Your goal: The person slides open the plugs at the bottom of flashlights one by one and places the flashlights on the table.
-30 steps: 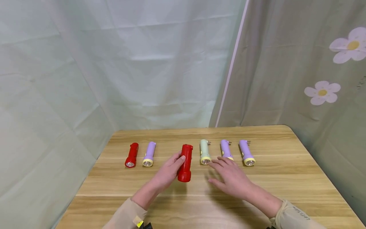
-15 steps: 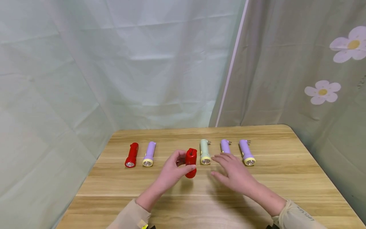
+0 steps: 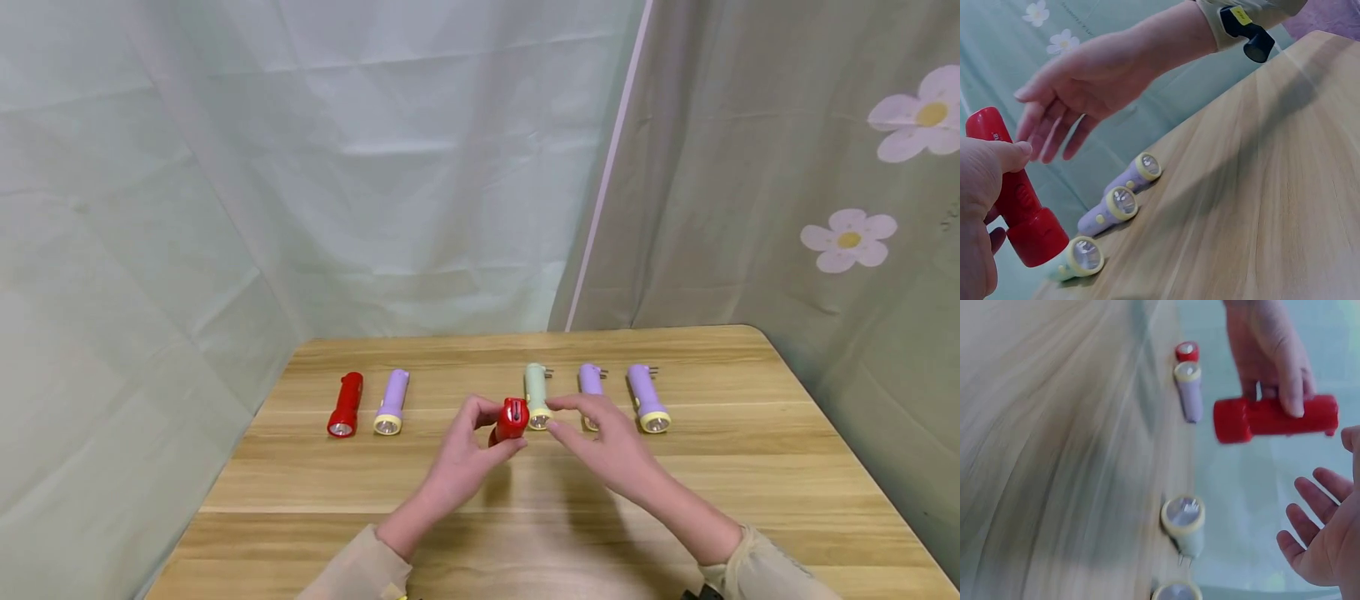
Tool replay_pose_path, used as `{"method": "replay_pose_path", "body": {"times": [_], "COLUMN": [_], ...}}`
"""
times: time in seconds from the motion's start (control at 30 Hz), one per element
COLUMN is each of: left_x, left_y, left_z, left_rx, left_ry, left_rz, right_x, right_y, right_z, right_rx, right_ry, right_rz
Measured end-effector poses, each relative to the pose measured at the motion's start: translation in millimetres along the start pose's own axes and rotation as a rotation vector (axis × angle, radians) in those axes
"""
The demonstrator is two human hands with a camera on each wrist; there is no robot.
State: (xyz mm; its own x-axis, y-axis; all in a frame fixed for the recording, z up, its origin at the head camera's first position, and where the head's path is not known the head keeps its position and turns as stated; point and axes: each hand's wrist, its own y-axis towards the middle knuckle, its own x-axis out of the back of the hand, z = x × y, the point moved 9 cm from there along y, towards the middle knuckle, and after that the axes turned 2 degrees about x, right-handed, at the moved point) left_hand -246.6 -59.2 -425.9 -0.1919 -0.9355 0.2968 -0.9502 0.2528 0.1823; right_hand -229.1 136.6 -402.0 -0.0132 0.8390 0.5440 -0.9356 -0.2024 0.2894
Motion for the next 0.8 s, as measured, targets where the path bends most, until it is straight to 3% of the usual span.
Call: {"method": "replay_pose_path", "body": {"times": [0.27, 0.6, 0.8], "left_x": [-7.5, -9.4, -10.4], "left_y": [-0.7, -1.8, -2.6], "left_z": [0.0, 1.1, 3.2], "left_rx": [-0.014, -0.026, 0.001], "left_ry": [-0.029, -0.069, -0.09], "left_rz": [0.017, 0.006, 0.002], "right_x": [-16, -23, -24], "right_y": [7.0, 10.0, 11.2], "right_z": [5, 10, 13], "right_rx": [-0.155, -0.166, -0.169], "right_ry": [0.177, 0.202, 0.193], "right_rz": [-0.004, -0.012, -0.02]}}
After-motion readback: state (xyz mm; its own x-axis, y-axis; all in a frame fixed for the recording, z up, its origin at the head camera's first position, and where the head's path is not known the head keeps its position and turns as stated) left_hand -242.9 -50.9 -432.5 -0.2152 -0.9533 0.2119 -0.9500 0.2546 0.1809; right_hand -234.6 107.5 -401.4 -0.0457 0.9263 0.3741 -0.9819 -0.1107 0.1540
